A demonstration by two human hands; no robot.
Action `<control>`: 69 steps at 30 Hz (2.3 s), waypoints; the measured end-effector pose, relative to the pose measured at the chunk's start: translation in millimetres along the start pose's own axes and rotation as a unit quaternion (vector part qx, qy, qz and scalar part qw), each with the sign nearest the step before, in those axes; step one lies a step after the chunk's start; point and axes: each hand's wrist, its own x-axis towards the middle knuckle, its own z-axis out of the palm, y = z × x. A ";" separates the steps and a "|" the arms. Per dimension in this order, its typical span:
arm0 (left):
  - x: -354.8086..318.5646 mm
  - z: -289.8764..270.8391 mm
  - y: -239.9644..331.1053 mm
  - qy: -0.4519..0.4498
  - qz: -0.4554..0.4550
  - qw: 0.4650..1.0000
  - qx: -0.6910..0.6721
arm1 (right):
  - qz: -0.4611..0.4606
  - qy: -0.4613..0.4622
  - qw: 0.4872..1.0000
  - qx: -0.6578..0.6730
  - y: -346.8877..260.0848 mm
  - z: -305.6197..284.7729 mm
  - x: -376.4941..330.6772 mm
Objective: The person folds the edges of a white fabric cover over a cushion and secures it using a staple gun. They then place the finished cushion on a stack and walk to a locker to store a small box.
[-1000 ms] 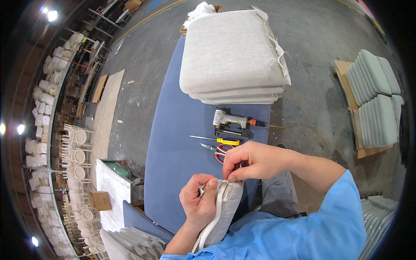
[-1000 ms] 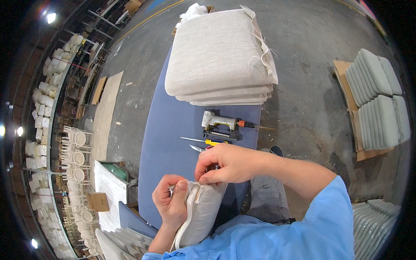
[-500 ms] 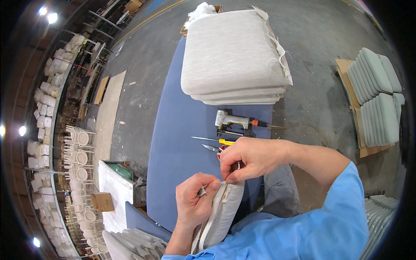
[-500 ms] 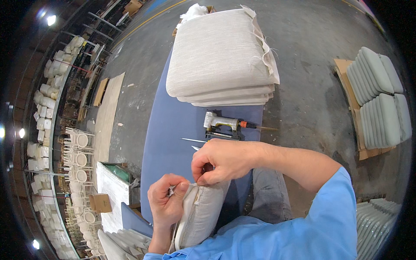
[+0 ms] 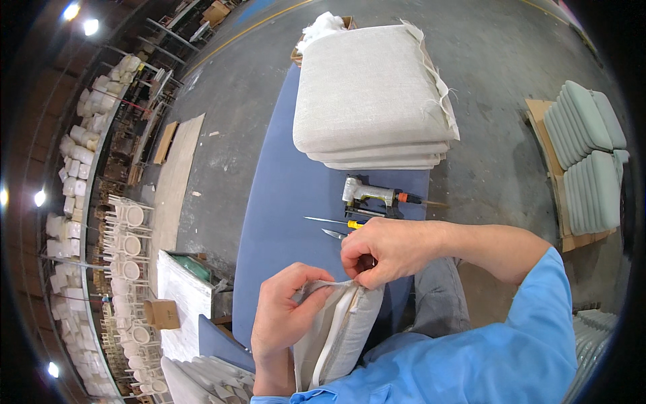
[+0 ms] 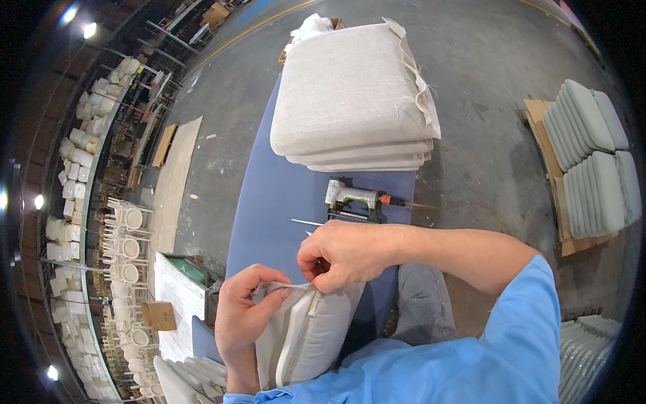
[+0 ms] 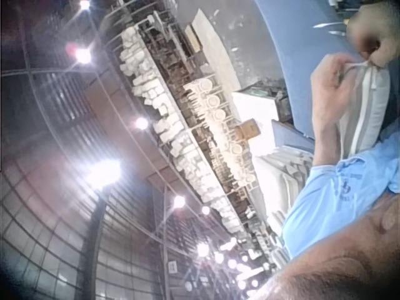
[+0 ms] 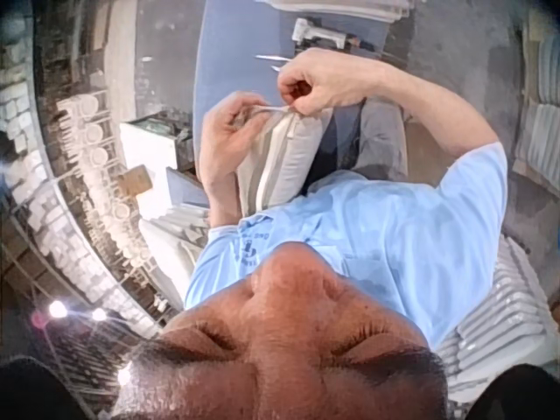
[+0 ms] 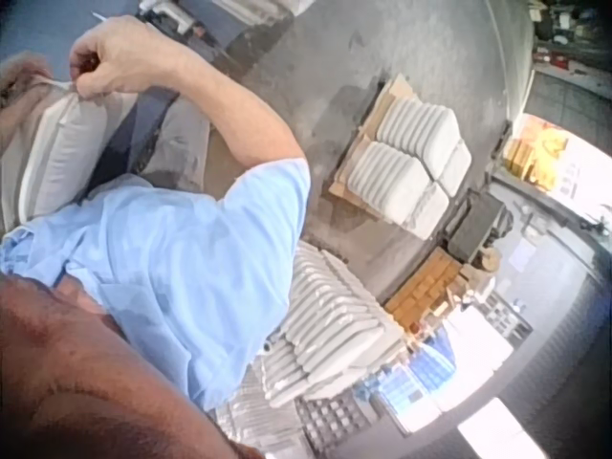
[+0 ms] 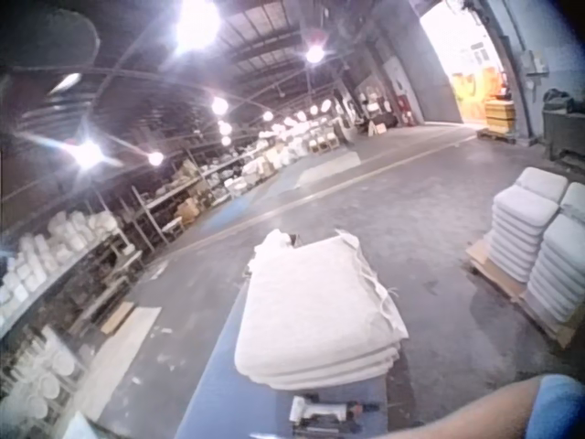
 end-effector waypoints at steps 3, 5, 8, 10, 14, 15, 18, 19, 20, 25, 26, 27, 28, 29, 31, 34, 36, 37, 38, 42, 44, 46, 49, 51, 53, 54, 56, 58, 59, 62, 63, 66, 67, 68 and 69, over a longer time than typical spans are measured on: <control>-2.2 1.9 -0.2 0.021 0.036 0.999 -0.015 | 0.001 0.004 1.000 0.008 0.5 0.2 0.5; -2.9 5.5 0.4 0.042 0.088 0.995 -0.016 | 0.009 0.003 1.000 0.024 -1.3 -0.5 1.2; -5.0 4.4 1.6 0.036 0.090 0.995 -0.011 | 0.020 -0.011 0.998 0.053 -0.9 -1.5 2.3; -4.7 2.1 -1.5 0.034 0.108 0.994 0.004 | 0.015 -0.009 0.998 0.065 -1.1 -1.7 4.5; -8.2 -0.2 0.7 0.039 0.111 0.993 0.014 | -0.009 -0.005 0.999 0.049 -4.5 1.8 8.9; -9.5 -0.9 1.9 0.038 0.113 0.993 0.022 | -0.022 0.001 0.999 0.035 -5.7 3.0 8.9; -14.8 -3.1 5.8 0.040 0.121 0.991 0.047 | -0.061 0.029 0.997 -0.022 -10.2 9.4 7.3; -18.1 -4.0 8.1 0.045 0.124 0.990 0.058 | -0.078 0.042 0.995 -0.052 -11.7 12.4 7.0; -20.2 -4.5 9.2 0.049 0.127 0.988 0.068 | -0.094 0.055 0.991 -0.081 -13.4 15.5 6.4; -25.1 -6.6 9.1 0.056 0.136 0.988 0.055 | -0.123 0.127 0.978 -0.110 -19.1 32.1 1.5; -26.1 -7.1 9.1 0.054 0.135 0.988 0.050 | -0.137 0.141 0.973 -0.121 -17.8 35.8 0.9; -27.3 -8.1 8.0 0.049 0.140 0.988 0.052 | -0.146 0.157 0.969 -0.125 -16.9 39.6 0.1; -28.2 -10.0 5.9 0.042 0.145 0.987 0.055 | -0.155 0.174 0.964 -0.128 -15.9 43.5 -0.5; -29.4 -12.5 4.5 0.036 0.150 0.986 0.059 | -0.164 0.191 0.959 -0.131 -14.6 47.8 -0.8; -34.2 -23.1 9.2 0.014 0.149 0.988 0.043 | -0.189 0.227 0.944 -0.150 -8.1 57.2 0.6; -39.4 -20.4 28.7 0.078 0.156 0.981 0.082 | -0.213 0.266 0.928 -0.150 -2.4 65.0 -0.2; -38.3 -15.2 34.4 0.106 0.150 0.974 0.132 | -0.218 0.278 0.924 -0.148 -2.4 68.2 0.3; -37.2 -14.3 34.5 0.096 0.142 0.972 0.160 | -0.219 0.280 0.922 -0.151 -4.3 69.7 0.5; -36.6 -13.8 33.7 0.086 0.135 0.969 0.187 | -0.220 0.283 0.921 -0.154 -5.7 71.1 0.9; -37.0 -8.2 19.7 0.085 0.126 0.965 0.215 | -0.239 0.305 0.905 -0.174 -5.8 75.8 5.4; -36.6 -5.3 16.5 0.106 0.141 0.960 0.217 | -0.259 0.323 0.892 -0.179 -6.4 76.5 7.0; -36.8 -1.9 15.9 0.106 0.141 0.964 0.200 | -0.253 0.328 0.892 -0.183 -6.8 77.6 5.0; -40.8 0.3 15.0 0.102 0.158 0.965 0.184 | -0.187 0.337 0.915 -0.121 -14.1 75.5 -6.1; -42.0 0.3 14.8 0.095 0.169 0.965 0.175 | -0.094 0.348 0.933 0.007 -22.8 72.9 -23.0; -43.5 1.9 19.8 0.086 0.173 0.967 0.164 | 0.026 0.357 0.913 0.197 -29.8 69.0 -47.9; -43.4 2.8 20.2 0.082 0.174 0.968 0.163 | 0.076 0.314 0.918 0.229 -36.0 69.5 -52.8; -42.0 5.4 21.3 0.069 0.181 0.968 0.160 | 0.174 0.230 0.912 0.292 -47.2 75.9 -62.8; -43.1 8.2 24.2 0.068 0.196 0.965 0.158 | 0.231 0.160 0.903 0.326 -55.0 87.2 -57.6; -44.0 10.2 25.6 0.068 0.204 0.964 0.157 | 0.255 0.137 0.885 0.364 -56.8 90.5 -56.0; -48.1 15.4 26.1 0.072 0.232 0.956 0.161 | 0.294 0.115 0.847 0.428 -65.5 93.6 -45.5; -49.5 15.4 27.3 0.075 0.234 0.956 0.162 | 0.291 0.116 0.843 0.437 -68.3 93.9 -44.1; -52.9 14.2 23.7 0.088 0.230 0.958 0.146 | 0.278 0.178 0.877 0.348 -69.1 87.4 -49.9; -52.9 13.2 20.3 0.093 0.227 0.960 0.133 | 0.272 0.207 0.892 0.295 -67.6 81.8 -56.0; -52.8 13.0 19.0 0.101 0.224 0.962 0.121 | 0.247 0.247 0.886 0.305 -61.9 73.6 -61.6; -51.9 13.4 19.0 0.107 0.208 0.967 0.104 | 0.235 0.265 0.872 0.339 -56.1 67.5 -62.2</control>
